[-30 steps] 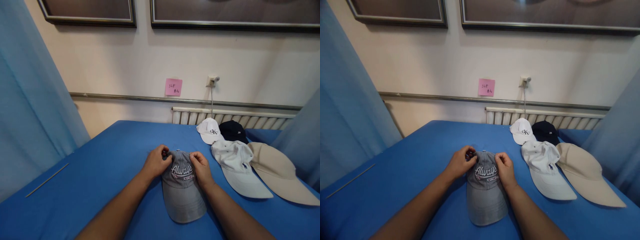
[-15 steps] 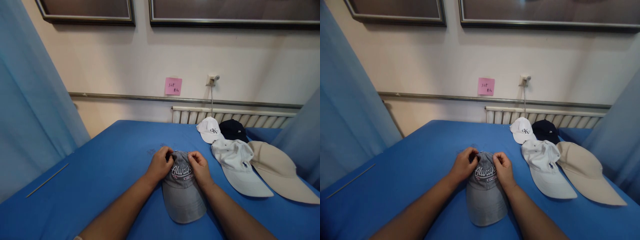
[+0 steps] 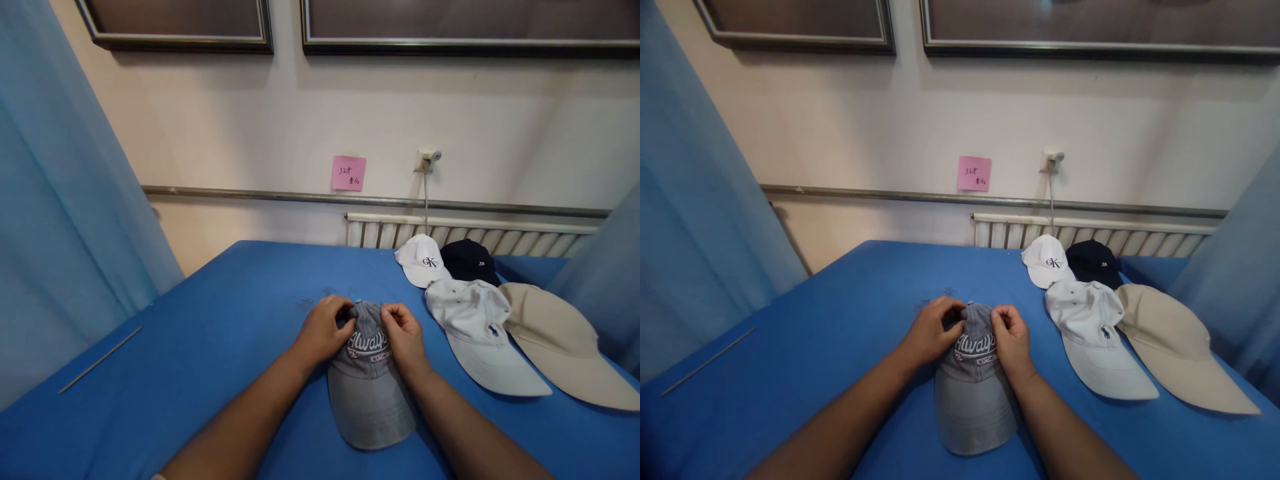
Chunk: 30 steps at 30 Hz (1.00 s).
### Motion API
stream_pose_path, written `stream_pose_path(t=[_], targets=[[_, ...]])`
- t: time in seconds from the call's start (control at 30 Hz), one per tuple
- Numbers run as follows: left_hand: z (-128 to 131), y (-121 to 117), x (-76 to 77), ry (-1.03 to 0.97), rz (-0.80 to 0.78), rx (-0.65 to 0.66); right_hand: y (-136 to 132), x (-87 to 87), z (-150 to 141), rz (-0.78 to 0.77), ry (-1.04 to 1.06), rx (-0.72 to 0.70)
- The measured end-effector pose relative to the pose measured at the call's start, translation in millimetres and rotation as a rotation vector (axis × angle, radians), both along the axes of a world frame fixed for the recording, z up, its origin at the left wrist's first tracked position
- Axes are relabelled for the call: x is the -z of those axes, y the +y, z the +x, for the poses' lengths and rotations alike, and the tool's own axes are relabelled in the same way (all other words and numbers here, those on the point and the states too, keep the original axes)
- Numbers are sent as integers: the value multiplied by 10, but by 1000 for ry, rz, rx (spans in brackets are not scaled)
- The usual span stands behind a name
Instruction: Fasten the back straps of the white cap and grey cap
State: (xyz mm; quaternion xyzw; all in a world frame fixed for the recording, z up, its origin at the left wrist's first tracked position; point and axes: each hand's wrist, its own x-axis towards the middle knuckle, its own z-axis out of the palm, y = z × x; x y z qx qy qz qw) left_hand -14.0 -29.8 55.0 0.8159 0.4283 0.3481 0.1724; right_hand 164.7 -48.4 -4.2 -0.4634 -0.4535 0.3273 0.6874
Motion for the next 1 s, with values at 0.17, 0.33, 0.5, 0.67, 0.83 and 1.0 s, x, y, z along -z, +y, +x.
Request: stream_pose_path(t=[0.17, 0.33, 0.5, 0.67, 0.83, 1.0], targets=[[10, 0, 29, 64, 57, -42, 7, 8, -7, 27, -6, -30], [-47, 64, -5, -127, 35, -147, -16, -21, -3, 110, -98, 26], [-102, 56, -118, -201, -16, -162, -107, -86, -36, 237, -330, 59], [-152, -10, -303, 51, -18, 65, -214, -182, -86, 353, -524, -17], [-179, -23, -351, 108, -80, 89, -263, -222, -94, 399, -617, -99], [-185, -12, -297, 94, -141, 73, -287, -261, -82, 393, -626, -110]])
